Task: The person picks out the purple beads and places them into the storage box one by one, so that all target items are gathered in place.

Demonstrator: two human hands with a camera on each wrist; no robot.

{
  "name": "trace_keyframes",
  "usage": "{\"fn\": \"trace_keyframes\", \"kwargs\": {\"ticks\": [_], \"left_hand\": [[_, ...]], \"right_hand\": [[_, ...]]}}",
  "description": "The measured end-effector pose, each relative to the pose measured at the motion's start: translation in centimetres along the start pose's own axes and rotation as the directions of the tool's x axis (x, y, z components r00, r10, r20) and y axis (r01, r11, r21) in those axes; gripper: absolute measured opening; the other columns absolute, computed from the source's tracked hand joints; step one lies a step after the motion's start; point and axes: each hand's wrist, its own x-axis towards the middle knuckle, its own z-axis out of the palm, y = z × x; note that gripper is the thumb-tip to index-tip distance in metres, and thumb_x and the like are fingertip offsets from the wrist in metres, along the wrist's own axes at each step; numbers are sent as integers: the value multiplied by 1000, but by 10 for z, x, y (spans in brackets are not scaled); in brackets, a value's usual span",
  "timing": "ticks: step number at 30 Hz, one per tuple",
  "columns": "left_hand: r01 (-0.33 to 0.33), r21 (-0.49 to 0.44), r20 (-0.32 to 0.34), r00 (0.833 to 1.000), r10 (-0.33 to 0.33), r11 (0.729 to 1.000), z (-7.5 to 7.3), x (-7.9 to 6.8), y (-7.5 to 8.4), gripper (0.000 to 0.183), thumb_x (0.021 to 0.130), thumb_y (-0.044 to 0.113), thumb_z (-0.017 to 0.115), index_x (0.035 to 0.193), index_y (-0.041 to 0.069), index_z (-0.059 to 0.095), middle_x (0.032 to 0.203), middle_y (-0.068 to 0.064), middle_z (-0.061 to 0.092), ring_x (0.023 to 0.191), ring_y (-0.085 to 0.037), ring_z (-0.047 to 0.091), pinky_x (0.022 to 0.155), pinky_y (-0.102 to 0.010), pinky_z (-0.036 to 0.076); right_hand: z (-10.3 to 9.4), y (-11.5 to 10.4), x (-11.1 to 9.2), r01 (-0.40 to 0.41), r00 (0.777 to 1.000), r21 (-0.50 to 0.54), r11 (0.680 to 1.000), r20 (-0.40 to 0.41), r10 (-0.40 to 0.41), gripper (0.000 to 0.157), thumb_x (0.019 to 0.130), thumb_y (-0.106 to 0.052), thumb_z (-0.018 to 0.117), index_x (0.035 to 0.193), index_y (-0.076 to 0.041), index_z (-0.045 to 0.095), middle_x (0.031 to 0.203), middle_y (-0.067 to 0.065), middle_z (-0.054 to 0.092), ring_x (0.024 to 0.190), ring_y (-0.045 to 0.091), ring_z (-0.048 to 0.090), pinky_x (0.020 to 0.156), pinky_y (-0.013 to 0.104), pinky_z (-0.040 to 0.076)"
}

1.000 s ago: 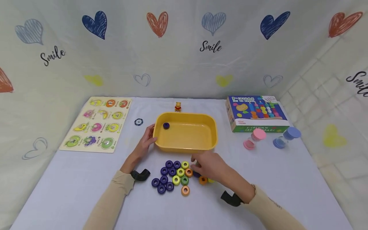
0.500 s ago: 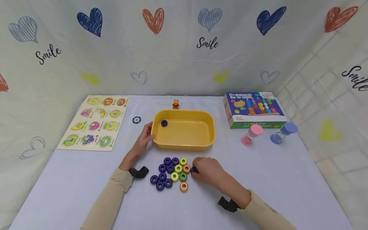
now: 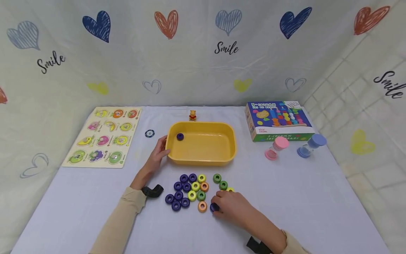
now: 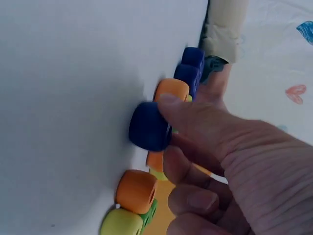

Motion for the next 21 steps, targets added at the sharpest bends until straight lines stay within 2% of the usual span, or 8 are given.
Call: {"fn": "trace_keyframes", "kwargs": {"ticks": [3, 7, 14, 17, 21], "left_hand": [[0, -1, 5, 1000, 0, 1000, -1, -1, 0, 52, 91, 3, 40, 138, -2, 19, 140, -23, 27, 125, -35, 30, 104, -43, 23], [0, 2, 8, 1000, 0, 1000, -2, -2, 0, 52, 91, 3, 41, 138, -2, 19, 140, -23, 26, 125, -35, 30, 104, -43, 24], [-7, -13, -5, 1000, 7, 1000, -2, -3, -1, 52, 91, 3, 41, 139, -1, 20, 140, -22, 27, 125, -35, 31, 104, -44, 24], [-3, -13, -1, 1000, 3, 1000, -2, -3, -1, 52, 91, 4, 41, 139, 0, 20, 140, -21, 28, 124, -34, 32, 104, -44, 24], [-15, -13, 1, 1000, 15, 1000, -1, -1, -1, 52, 91, 3, 41, 138, -2, 21, 139, -22, 29, 123, -35, 33, 103, -45, 25]], "right_hand": [[3, 1, -10, -20, 999, 111, 994, 49, 14, 23, 76, -31, 70, 93, -16, 67, 75, -14, 53, 59, 0, 42, 53, 20, 41], [9, 7, -20, -65, 994, 263, 963, 98, 40, 25, 77, -30, 68, 99, -17, 67, 66, -20, 49, 56, -1, 41, 51, 18, 37], [13, 20, -28, -103, 987, 380, 919, 154, 47, 30, 78, -39, 66, 101, -20, 66, 63, -19, 48, 57, 0, 44, 51, 19, 38], [4, 26, -30, -109, 984, 420, 901, 176, 37, 31, 78, -40, 66, 101, -20, 65, 63, -17, 50, 57, 0, 45, 51, 20, 39], [-23, 37, -26, -110, 985, 420, 901, 165, 43, 34, 79, -40, 65, 105, -18, 62, 65, -15, 52, 59, 2, 47, 53, 20, 41]]}}
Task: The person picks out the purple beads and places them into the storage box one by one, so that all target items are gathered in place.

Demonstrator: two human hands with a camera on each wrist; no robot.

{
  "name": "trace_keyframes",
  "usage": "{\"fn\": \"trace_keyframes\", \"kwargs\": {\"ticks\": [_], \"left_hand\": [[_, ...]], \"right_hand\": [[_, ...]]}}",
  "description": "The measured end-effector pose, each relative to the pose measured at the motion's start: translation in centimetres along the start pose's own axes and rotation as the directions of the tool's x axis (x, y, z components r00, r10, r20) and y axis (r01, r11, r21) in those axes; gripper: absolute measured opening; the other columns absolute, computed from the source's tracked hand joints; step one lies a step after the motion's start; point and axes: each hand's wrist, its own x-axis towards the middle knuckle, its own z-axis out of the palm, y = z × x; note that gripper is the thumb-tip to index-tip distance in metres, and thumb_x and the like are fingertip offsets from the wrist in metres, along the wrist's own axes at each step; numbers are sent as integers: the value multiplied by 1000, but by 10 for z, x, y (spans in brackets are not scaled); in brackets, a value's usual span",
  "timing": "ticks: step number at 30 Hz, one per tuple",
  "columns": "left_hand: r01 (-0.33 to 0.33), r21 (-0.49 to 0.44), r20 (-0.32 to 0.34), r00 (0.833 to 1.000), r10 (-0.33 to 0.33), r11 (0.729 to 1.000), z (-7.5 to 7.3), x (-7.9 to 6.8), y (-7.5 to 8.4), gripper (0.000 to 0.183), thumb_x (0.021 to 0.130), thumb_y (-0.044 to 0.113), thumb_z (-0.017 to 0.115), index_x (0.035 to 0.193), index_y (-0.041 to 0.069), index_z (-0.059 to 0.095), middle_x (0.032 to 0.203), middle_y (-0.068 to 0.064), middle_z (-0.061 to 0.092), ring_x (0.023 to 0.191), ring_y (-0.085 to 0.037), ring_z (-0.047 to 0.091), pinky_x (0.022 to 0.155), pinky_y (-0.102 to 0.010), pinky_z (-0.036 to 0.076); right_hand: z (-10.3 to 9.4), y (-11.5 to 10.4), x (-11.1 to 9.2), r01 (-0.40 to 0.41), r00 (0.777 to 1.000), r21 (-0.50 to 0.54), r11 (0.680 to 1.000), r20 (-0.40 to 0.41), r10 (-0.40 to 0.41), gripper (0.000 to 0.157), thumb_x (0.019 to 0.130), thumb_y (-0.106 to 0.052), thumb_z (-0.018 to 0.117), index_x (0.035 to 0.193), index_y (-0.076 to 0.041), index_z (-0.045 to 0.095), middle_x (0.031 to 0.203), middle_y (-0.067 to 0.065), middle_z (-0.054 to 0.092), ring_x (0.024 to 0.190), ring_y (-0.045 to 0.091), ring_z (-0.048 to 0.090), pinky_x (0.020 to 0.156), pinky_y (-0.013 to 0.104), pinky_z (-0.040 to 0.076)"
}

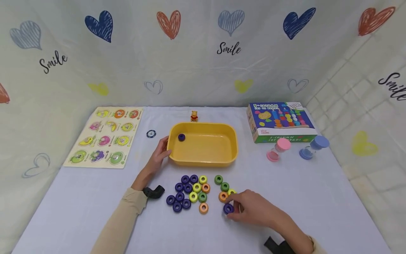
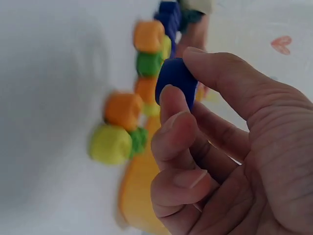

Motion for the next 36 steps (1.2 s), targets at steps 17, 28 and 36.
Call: {"fn": "trace_keyframes", "kwargs": {"ticks": [17, 28, 36], "left_hand": [[-17, 13, 9, 1000, 17, 1000, 0, 3, -1, 52, 91, 1, 41, 138, -4, 19, 139, -24, 26, 124, -36, 31, 104, -40, 24], [-34, -5, 37, 999, 34, 999, 2, 4, -6, 54, 89, 2, 41, 137, -6, 18, 138, -27, 26, 123, -40, 31, 103, -44, 26], [-38, 12, 30, 999, 38, 999, -4, 3, -5, 54, 90, 4, 42, 137, -5, 19, 137, -26, 28, 122, -39, 33, 102, -41, 28]], "right_hand": [[-118, 5, 122, -46, 995, -116, 992, -95, 35, 40, 83, -34, 63, 111, -6, 57, 77, 5, 59, 59, 18, 55, 56, 26, 49], [-116, -1, 211, -55, 991, -276, 960, 103, 87, 32, 85, -22, 62, 111, -5, 57, 76, 9, 60, 57, 21, 58, 52, 25, 47], [-105, -19, 239, 24, 999, -329, 944, 49, -8, 32, 85, -22, 62, 109, -2, 60, 77, 6, 60, 59, 14, 55, 54, 24, 46]]}}
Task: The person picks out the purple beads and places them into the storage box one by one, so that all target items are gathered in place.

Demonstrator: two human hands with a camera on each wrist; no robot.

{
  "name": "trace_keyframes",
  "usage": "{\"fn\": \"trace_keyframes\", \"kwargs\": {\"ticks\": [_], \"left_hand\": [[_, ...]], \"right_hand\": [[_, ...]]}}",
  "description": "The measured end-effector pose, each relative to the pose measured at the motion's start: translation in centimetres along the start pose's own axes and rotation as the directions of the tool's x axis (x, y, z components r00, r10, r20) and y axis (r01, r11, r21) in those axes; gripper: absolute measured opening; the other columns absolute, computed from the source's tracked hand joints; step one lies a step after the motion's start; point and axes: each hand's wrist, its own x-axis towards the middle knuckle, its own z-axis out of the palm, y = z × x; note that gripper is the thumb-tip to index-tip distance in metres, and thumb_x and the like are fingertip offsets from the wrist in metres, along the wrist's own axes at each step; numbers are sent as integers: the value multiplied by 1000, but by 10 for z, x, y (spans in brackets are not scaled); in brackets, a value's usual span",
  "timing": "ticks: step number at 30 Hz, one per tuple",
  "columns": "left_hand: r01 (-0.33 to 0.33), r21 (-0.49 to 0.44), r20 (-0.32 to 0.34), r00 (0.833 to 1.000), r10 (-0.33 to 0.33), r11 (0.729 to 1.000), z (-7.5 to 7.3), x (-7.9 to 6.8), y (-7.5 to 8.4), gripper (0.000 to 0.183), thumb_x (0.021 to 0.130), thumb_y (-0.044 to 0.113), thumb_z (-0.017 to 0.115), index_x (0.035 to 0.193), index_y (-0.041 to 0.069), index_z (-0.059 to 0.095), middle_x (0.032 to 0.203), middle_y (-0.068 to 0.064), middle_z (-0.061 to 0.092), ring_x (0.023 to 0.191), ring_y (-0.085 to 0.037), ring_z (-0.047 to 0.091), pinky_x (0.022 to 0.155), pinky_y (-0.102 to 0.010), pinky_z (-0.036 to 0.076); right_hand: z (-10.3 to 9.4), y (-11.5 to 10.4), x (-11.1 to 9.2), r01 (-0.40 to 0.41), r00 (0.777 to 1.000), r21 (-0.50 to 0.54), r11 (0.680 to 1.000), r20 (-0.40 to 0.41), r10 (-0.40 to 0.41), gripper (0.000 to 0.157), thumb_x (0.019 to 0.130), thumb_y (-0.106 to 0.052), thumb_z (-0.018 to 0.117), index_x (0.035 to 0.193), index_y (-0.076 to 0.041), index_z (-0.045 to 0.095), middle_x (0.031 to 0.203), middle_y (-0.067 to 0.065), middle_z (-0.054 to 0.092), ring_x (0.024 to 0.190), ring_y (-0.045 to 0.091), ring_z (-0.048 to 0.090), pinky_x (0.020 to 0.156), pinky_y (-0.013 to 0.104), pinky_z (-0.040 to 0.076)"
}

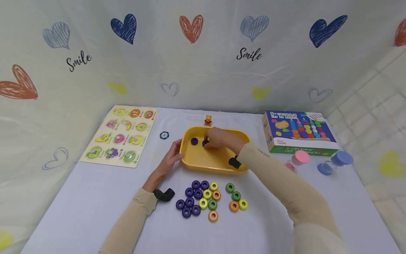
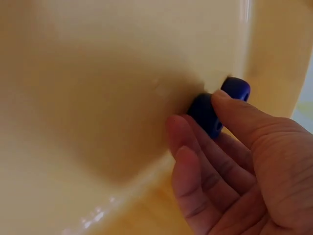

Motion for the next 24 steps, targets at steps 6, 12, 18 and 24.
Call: {"fn": "trace_keyframes", "kwargs": {"ticks": [6, 12, 18, 24], "left_hand": [[6, 3, 4, 1000, -6, 1000, 5, -1, 2, 52, 90, 1, 41, 137, -4, 20, 138, -25, 28, 123, -38, 33, 102, -41, 29], [22, 6, 0, 1000, -22, 1000, 7, -2, 1, 53, 90, 3, 41, 138, -4, 20, 139, -24, 28, 123, -37, 33, 102, -39, 29], [10, -7, 1, 1000, -10, 1000, 5, 0, 2, 53, 89, 2, 41, 137, -5, 20, 139, -25, 27, 123, -38, 33, 102, -42, 27], [27, 31, -8, 1000, -26, 999, 0, 1, 4, 53, 89, 4, 42, 138, -3, 21, 139, -23, 29, 123, -36, 34, 103, -41, 27]], "right_hand": [[3, -1, 1, 40, 994, -40, 998, -99, -44, 32, 82, -19, 65, 105, 3, 63, 71, 6, 61, 58, 14, 52, 55, 24, 43], [5, 2, 1, 21, 993, -25, 999, -113, -24, 34, 81, -20, 65, 106, 3, 62, 74, 6, 62, 62, 14, 54, 59, 25, 45], [-3, -10, -20, 34, 990, -65, 997, -136, -43, 39, 84, -22, 62, 115, 2, 57, 88, 7, 66, 74, 16, 59, 70, 30, 50], [1, -49, -65, 122, 971, -86, 989, -196, -136, 30, 85, -24, 62, 110, -8, 62, 81, -2, 62, 66, 11, 54, 63, 22, 47]]}}
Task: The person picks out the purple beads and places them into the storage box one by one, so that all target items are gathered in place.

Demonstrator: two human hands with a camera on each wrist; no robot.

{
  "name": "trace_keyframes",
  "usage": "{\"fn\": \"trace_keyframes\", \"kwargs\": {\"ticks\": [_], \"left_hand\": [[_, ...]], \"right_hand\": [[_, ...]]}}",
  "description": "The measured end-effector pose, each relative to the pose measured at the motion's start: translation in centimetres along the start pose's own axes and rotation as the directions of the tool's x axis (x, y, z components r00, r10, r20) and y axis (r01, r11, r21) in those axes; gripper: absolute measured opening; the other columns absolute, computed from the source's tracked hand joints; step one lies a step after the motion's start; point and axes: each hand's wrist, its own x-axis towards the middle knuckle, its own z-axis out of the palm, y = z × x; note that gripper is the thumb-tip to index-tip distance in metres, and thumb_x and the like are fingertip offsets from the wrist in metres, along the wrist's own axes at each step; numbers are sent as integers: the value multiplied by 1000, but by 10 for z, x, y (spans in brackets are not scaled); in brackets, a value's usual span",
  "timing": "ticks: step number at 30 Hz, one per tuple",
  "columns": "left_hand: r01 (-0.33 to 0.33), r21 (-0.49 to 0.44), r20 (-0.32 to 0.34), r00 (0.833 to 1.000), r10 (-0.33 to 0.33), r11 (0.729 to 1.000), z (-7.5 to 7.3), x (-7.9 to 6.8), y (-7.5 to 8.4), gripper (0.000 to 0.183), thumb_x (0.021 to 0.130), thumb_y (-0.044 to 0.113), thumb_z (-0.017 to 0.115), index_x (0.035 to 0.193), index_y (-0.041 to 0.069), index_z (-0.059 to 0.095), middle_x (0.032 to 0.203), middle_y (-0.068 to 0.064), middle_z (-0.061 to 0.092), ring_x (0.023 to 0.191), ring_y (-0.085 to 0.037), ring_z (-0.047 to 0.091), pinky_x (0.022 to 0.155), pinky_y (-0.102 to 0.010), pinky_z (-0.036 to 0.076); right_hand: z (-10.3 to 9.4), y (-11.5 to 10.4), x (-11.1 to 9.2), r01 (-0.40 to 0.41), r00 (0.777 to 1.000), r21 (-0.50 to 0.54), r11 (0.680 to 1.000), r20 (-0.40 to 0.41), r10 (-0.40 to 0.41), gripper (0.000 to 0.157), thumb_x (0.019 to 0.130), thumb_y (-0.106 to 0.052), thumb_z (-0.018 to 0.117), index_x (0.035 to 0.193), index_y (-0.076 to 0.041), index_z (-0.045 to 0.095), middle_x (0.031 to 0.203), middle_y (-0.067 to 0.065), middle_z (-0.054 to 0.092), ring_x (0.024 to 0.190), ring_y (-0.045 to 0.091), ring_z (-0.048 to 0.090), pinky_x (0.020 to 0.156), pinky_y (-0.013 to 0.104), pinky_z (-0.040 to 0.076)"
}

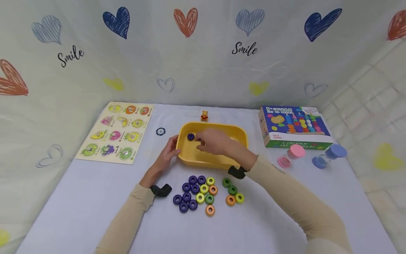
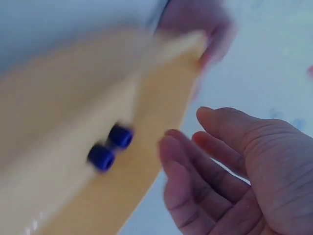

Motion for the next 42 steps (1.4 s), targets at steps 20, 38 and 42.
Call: {"fn": "trace_keyframes", "kwargs": {"ticks": [20, 38, 42], "left_hand": [[-1, -48, -16, 1000, 1, 999, -6, 5, 1, 53, 91, 1, 42, 137, -7, 19, 138, -28, 26, 126, -39, 28, 105, -43, 22], [9, -49, -5, 1000, -10, 999, -1, 0, -1, 51, 92, 4, 41, 137, -4, 20, 139, -25, 27, 124, -38, 31, 104, -45, 24], [0, -58, 6, 1000, 0, 998, -1, 0, -1, 51, 91, 3, 41, 137, -4, 20, 139, -26, 27, 122, -40, 32, 103, -46, 25]], "right_hand": [[104, -65, -81, 118, 991, 17, 993, 54, -119, 19, 80, -32, 66, 89, -15, 63, 55, -15, 41, 48, 0, 37, 45, 17, 32], [124, -69, -150, 35, 965, 301, 953, 238, -111, 22, 81, -29, 63, 103, -24, 58, 58, -18, 43, 50, -3, 37, 46, 16, 33], [132, -60, -161, 46, 968, 464, 885, 197, -153, 22, 84, -31, 62, 104, -23, 59, 66, -20, 48, 56, -6, 42, 50, 15, 40]]}}
